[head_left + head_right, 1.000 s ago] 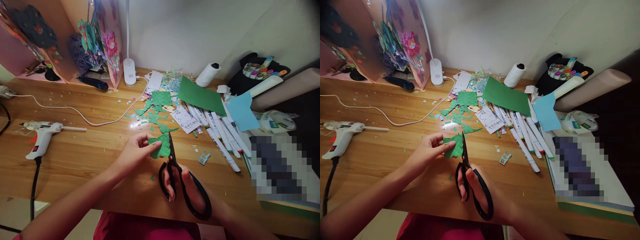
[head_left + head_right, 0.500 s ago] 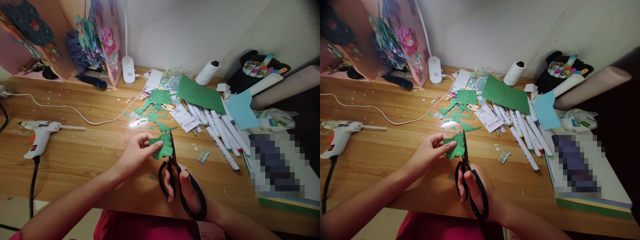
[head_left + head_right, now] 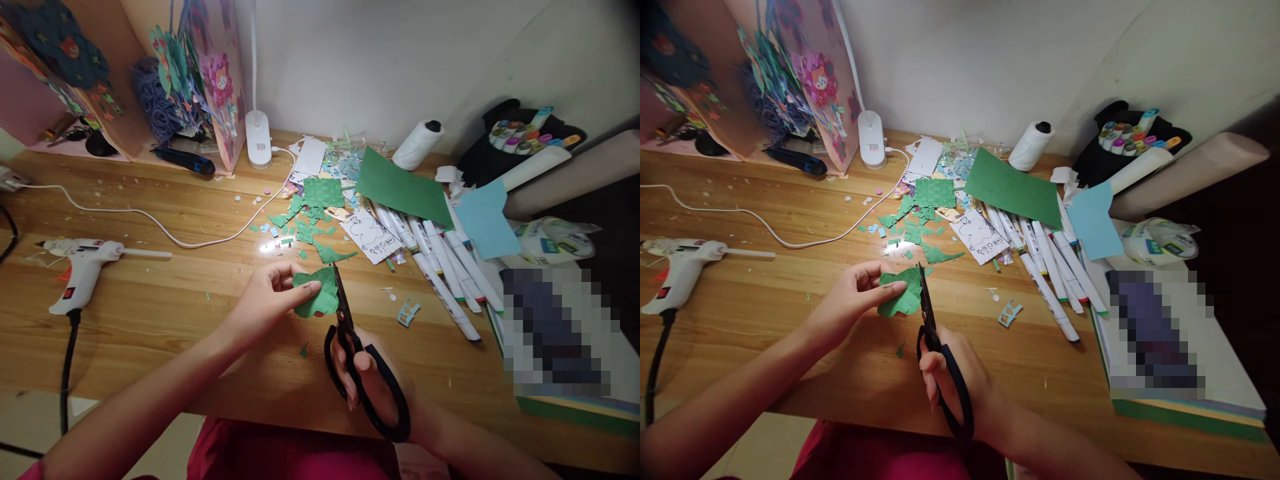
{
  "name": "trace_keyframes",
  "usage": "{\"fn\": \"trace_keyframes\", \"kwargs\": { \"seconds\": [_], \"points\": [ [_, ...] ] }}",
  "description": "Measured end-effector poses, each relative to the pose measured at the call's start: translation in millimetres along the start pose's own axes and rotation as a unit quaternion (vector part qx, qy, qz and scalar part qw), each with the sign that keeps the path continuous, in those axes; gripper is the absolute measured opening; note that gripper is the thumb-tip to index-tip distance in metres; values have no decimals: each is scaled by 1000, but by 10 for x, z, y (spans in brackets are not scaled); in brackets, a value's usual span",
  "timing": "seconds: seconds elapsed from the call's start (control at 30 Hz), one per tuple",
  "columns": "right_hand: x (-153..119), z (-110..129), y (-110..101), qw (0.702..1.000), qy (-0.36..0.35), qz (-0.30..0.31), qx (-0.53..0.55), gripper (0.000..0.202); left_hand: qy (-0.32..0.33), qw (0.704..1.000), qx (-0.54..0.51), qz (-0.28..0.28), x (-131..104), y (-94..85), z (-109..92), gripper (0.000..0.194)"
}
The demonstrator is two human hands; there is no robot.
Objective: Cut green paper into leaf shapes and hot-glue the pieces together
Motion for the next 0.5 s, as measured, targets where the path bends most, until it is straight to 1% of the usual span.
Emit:
{"fn": "trace_keyframes", "kwargs": {
  "seconds": [0.13, 0.23, 0.33, 0.5],
  "points": [
    [-11, 123, -11, 999, -15, 20, -33, 64, -13, 999, 49, 12, 8, -56, -37, 24],
    [-29, 183, 0, 998, -41, 42, -38, 68, -49, 997, 54, 36, 7, -64, -47, 25],
    [-38, 189, 15, 996, -48, 62, -32, 70, -86, 994, 49, 52, 4, -61, -52, 27],
    [-42, 170, 8, 996, -57, 60, -41, 70, -102, 987, 98, 76, 3, -67, -76, 26]
  ]
}}
Point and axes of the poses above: each hand's wrist, its own x-axis towards the middle knuckle, its own y-axis out of the palm, z = x × y, the point moved 4 cm from there along x, towards the middle knuckle, and after that the axes turned 9 degrees about -x, right-handed, at the moved point
